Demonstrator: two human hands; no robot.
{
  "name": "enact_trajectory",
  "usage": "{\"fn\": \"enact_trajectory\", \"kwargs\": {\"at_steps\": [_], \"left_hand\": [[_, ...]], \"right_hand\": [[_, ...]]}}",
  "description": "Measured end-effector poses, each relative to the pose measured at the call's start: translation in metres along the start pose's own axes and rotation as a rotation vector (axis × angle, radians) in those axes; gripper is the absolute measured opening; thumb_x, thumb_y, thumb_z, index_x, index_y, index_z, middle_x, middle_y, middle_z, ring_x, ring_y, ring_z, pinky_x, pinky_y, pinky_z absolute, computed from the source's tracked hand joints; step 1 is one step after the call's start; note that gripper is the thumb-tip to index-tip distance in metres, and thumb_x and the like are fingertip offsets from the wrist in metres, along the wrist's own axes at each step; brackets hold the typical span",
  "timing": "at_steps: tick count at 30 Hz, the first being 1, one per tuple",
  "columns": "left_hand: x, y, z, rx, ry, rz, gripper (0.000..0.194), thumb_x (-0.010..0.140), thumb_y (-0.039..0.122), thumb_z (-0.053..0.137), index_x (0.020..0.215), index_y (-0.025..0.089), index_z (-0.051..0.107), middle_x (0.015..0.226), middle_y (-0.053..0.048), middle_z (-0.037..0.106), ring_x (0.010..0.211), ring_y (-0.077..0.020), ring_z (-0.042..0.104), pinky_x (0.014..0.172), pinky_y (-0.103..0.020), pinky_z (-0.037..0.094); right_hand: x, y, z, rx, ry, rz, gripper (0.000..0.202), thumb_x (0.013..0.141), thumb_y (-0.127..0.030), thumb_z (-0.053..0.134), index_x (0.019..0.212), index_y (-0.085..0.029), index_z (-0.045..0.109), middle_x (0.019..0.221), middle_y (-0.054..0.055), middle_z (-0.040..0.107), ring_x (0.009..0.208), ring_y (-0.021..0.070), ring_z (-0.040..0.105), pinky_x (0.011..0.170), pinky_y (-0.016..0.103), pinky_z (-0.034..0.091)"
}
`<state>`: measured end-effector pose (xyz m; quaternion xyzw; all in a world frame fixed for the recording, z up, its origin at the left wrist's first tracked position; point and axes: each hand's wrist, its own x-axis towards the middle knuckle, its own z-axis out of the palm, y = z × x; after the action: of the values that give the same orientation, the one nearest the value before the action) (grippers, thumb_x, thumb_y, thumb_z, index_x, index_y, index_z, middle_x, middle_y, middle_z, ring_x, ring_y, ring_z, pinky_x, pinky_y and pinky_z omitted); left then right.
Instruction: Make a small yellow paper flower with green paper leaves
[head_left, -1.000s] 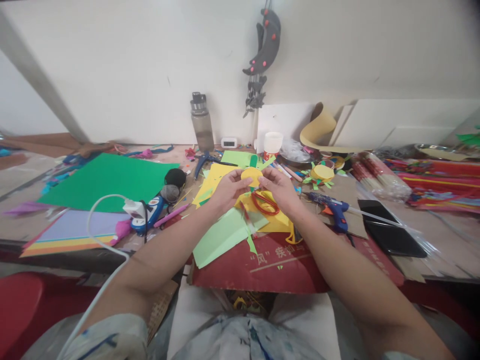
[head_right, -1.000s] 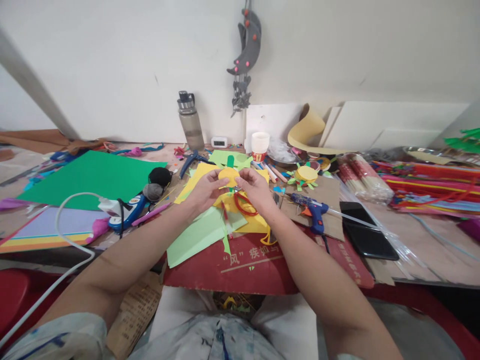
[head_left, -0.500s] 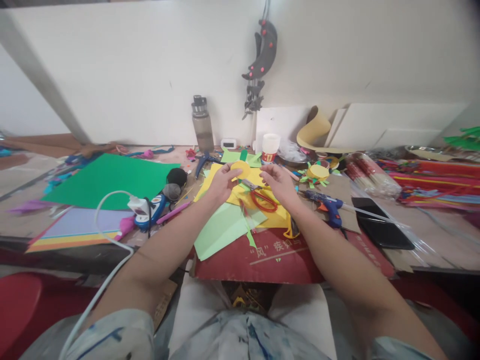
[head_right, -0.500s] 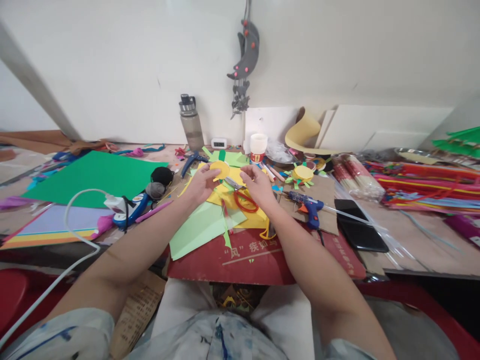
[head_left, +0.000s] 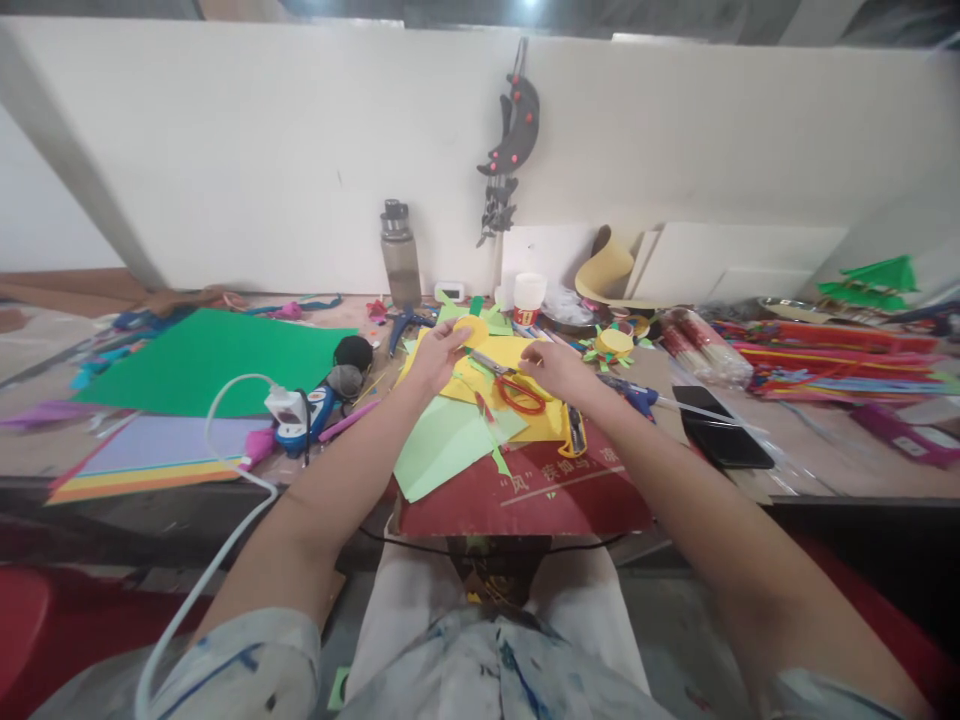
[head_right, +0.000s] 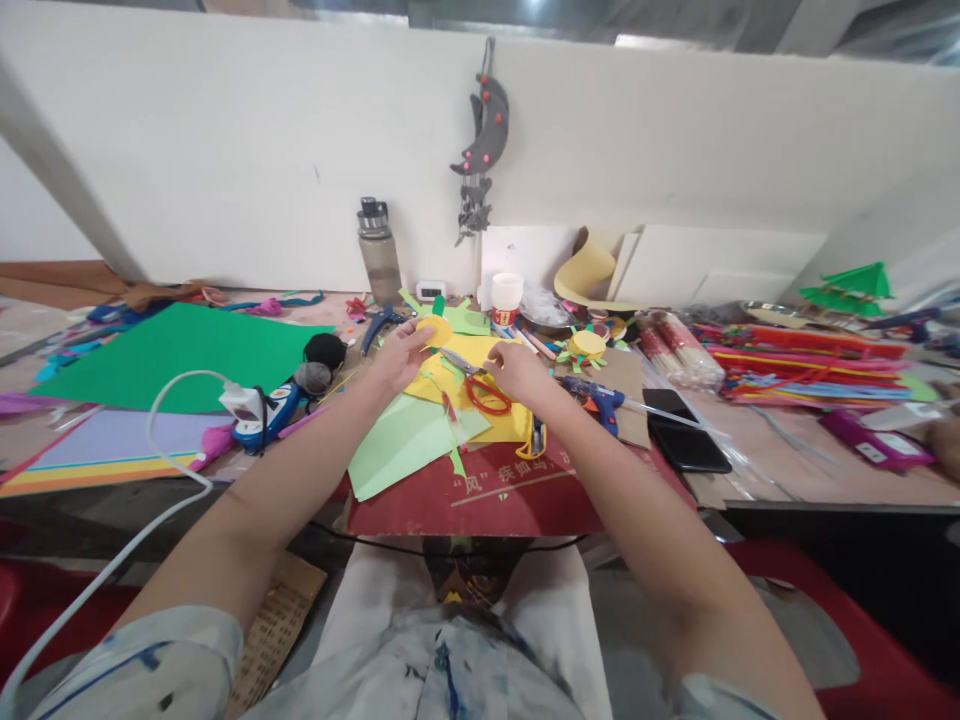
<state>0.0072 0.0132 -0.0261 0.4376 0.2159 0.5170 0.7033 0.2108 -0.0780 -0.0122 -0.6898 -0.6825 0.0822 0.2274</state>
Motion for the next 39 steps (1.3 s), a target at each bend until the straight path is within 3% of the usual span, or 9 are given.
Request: {"fn": "enact_trajectory", "kwargs": {"at_steps": [5, 9, 16, 22, 25, 29, 32, 36, 39], "left_hand": [[0.001, 0.003, -0.001, -0.046, -0.022, 0.032, 0.037, 0.06, 0.024, 0.088, 0.09, 0.017, 0.066, 0.084, 0.001, 0.072, 0.076, -0.0107, 0.067, 0.07, -0.023, 0.049], [0.0, 0.007, -0.002, -0.07, -0.051, 0.05, 0.038, 0.062, 0.026, 0.087, 0.092, 0.018, 0.065, 0.086, 0.0, 0.073, 0.077, -0.0111, 0.067, 0.068, -0.023, 0.05], [0.002, 0.016, -0.009, -0.102, -0.012, 0.058, 0.039, 0.062, 0.027, 0.087, 0.091, 0.018, 0.062, 0.085, -0.001, 0.072, 0.076, -0.0115, 0.066, 0.064, -0.023, 0.049], [0.006, 0.016, -0.014, -0.101, 0.032, 0.058, 0.039, 0.062, 0.028, 0.09, 0.089, 0.018, 0.064, 0.084, 0.0, 0.071, 0.075, -0.0109, 0.066, 0.064, -0.023, 0.049], [0.007, 0.017, -0.014, -0.099, 0.032, 0.072, 0.039, 0.061, 0.027, 0.091, 0.088, 0.017, 0.064, 0.084, -0.001, 0.071, 0.076, -0.0119, 0.066, 0.065, -0.024, 0.05], [0.006, 0.017, -0.014, -0.114, 0.019, 0.053, 0.036, 0.064, 0.026, 0.09, 0.09, 0.016, 0.066, 0.087, -0.002, 0.072, 0.081, -0.013, 0.067, 0.075, -0.028, 0.055], [0.005, 0.017, -0.014, -0.125, 0.014, 0.048, 0.034, 0.067, 0.024, 0.089, 0.091, 0.016, 0.067, 0.089, -0.002, 0.073, 0.083, -0.0139, 0.068, 0.079, -0.03, 0.057], [0.003, 0.019, -0.013, -0.114, 0.019, 0.026, 0.025, 0.074, 0.018, 0.083, 0.093, 0.015, 0.067, 0.089, -0.004, 0.074, 0.081, -0.0127, 0.069, 0.081, -0.029, 0.057], [0.002, 0.02, -0.011, -0.127, 0.036, 0.009, 0.015, 0.079, 0.011, 0.076, 0.091, 0.014, 0.067, 0.088, -0.005, 0.075, 0.08, -0.0121, 0.069, 0.084, -0.029, 0.057]], "right_hand": [[-0.02, -0.008, 0.017, -0.313, -0.189, 0.047, 0.036, 0.094, -0.034, 0.062, 0.121, -0.01, 0.066, 0.124, 0.022, 0.069, 0.113, 0.0301, 0.065, 0.095, 0.035, 0.047], [-0.019, -0.015, 0.028, -0.361, -0.188, 0.074, 0.037, 0.094, -0.022, 0.056, 0.129, -0.01, 0.061, 0.129, 0.024, 0.065, 0.118, 0.0311, 0.064, 0.094, 0.034, 0.048], [-0.015, -0.015, 0.024, -0.371, -0.172, 0.147, 0.062, 0.083, -0.023, 0.067, 0.142, -0.01, 0.051, 0.113, 0.023, 0.073, 0.099, 0.0325, 0.073, 0.074, 0.032, 0.05], [-0.02, 0.0, 0.023, -0.302, -0.15, 0.09, 0.055, 0.088, -0.026, 0.061, 0.142, -0.014, 0.054, 0.12, 0.02, 0.073, 0.107, 0.0312, 0.071, 0.084, 0.034, 0.052], [-0.019, 0.009, 0.023, -0.149, -0.04, -0.004, 0.057, 0.087, -0.016, 0.055, 0.144, -0.01, 0.051, 0.131, 0.021, 0.068, 0.121, 0.0303, 0.065, 0.098, 0.037, 0.05], [-0.014, 0.017, 0.021, 0.18, 0.243, -0.18, 0.066, 0.079, -0.013, 0.054, 0.145, -0.009, 0.048, 0.148, 0.022, 0.056, 0.14, 0.0306, 0.05, 0.117, 0.046, 0.039], [-0.009, 0.014, 0.019, 0.336, 0.369, -0.21, 0.069, 0.074, -0.014, 0.056, 0.143, -0.012, 0.048, 0.149, 0.021, 0.053, 0.142, 0.0314, 0.048, 0.121, 0.051, 0.033], [0.003, 0.001, 0.019, 0.642, 0.462, -0.131, 0.061, 0.075, -0.029, 0.066, 0.133, -0.021, 0.047, 0.111, 0.009, 0.066, 0.101, 0.0254, 0.066, 0.089, 0.045, 0.059], [0.012, -0.008, 0.022, 0.853, 0.459, -0.045, 0.046, 0.08, -0.046, 0.065, 0.117, -0.026, 0.046, 0.081, -0.004, 0.057, 0.061, 0.0134, 0.058, 0.054, 0.028, 0.055]]}}
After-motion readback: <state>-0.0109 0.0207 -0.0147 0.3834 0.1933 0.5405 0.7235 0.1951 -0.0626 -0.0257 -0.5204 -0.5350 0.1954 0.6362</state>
